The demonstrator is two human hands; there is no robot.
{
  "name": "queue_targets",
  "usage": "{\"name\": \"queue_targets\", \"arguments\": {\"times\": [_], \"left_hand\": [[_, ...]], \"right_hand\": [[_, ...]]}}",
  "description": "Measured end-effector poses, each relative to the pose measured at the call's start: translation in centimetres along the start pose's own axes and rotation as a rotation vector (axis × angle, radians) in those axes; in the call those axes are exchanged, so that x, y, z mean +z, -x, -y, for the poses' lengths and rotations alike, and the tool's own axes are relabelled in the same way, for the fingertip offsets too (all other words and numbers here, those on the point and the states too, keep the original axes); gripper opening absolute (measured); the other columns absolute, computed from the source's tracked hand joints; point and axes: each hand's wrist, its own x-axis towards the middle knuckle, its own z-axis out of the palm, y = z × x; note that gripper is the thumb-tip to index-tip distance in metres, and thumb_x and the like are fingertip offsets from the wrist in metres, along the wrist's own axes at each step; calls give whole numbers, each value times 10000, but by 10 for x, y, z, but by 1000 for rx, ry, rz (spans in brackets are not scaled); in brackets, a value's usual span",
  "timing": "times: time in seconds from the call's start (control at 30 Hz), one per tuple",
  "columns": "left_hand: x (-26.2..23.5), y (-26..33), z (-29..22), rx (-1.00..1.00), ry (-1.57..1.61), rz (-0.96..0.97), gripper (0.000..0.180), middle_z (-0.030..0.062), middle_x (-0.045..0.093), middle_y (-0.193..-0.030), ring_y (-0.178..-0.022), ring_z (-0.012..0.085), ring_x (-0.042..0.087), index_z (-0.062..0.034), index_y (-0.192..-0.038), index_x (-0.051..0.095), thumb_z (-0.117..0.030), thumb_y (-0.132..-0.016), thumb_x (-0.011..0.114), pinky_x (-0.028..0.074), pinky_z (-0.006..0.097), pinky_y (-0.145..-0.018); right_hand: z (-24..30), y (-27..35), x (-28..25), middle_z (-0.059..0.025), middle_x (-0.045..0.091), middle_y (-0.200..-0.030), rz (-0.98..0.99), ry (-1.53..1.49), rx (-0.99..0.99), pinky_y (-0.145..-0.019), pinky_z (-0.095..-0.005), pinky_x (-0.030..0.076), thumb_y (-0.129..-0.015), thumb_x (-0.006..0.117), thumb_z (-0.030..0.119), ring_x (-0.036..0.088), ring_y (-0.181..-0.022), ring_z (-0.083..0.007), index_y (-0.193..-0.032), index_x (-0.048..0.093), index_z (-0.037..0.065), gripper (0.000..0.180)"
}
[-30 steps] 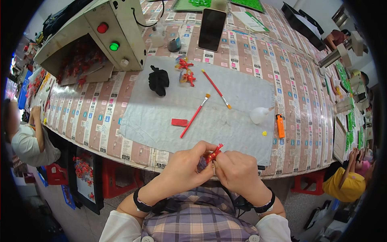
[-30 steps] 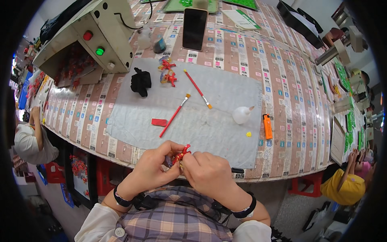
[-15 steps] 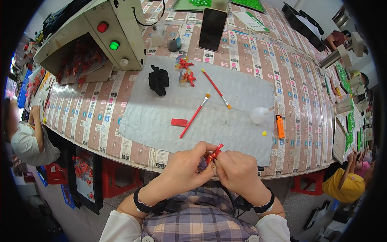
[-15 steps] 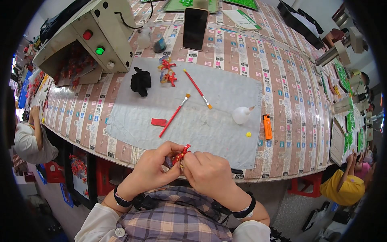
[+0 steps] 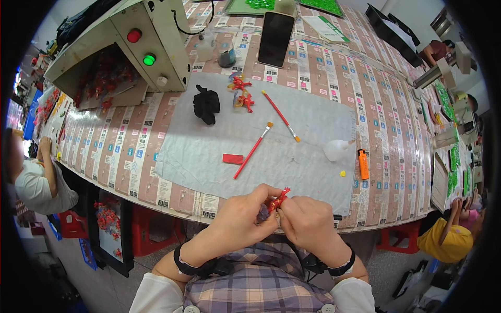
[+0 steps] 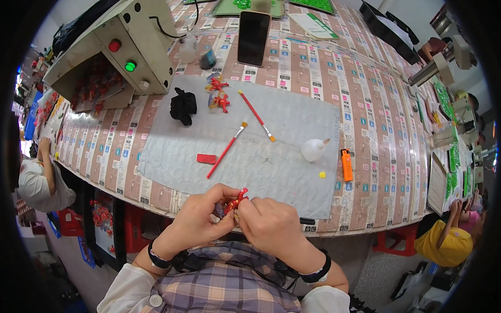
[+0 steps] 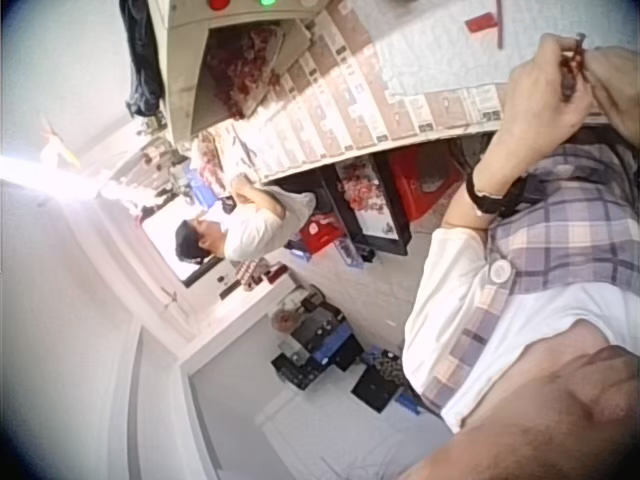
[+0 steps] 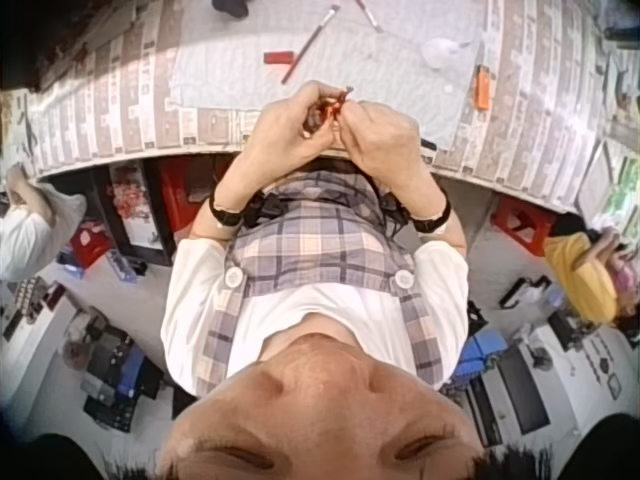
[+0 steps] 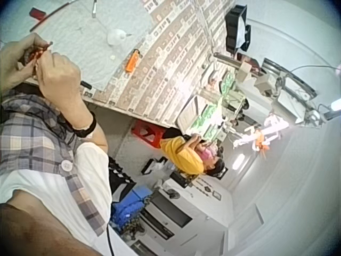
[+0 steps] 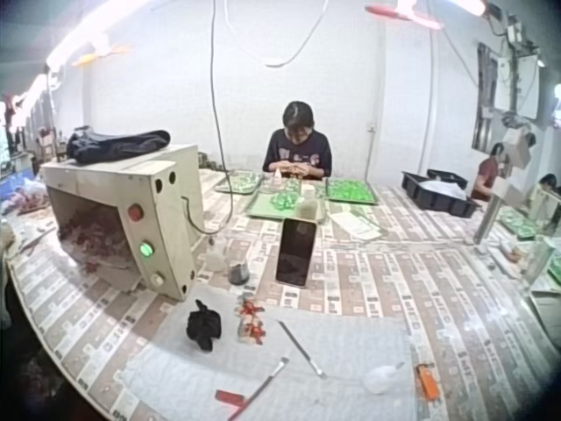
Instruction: Assembling small red plastic toy figures using glue and small tools.
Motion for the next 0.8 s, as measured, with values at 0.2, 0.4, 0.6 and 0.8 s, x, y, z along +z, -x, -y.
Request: {"name": "queue_targets", "arguments": {"times": [0.2, 0.4, 0.6, 0.8], "left_hand": [[1, 0, -1, 1, -40, -3, 344, 119, 638, -768, -599, 228, 633, -20, -1078, 511, -161, -785, 624, 491, 301, -534], [0, 0, -2, -5, -21, 3, 345, 120, 637, -767, -602, 231, 634, -20, -1078, 510, -166, -787, 624, 490, 305, -533], [1, -1, -2, -4, -21, -3, 338, 122, 637, -769, -609, 238, 635, -17, -1075, 511, -150, -786, 624, 493, 309, -543], [1, 0, -1, 16, -21, -14, 339, 125, 635, -763, -619, 248, 634, -15, -1073, 511, -150, -785, 626, 493, 309, -543]], "right_hand": [[0, 1, 2, -38, 490, -600, -13, 0, 24, -451, -308, 402, -719, 636, 144, 531, -517, -188, -756, 515, 82, 140], [-2, 1, 1, -39, 496, -605, 2, 4, -3, -455, -311, 408, -719, 635, 143, 535, -522, -190, -764, 520, 79, 139], [-1, 1, 1, -41, 494, -602, -14, -12, 24, -455, -313, 408, -721, 635, 142, 536, -520, -194, -771, 520, 78, 142], [-1, 1, 1, -42, 491, -600, 3, -1, 5, -458, -315, 411, -727, 634, 135, 537, -520, -199, -774, 517, 72, 141]]}}
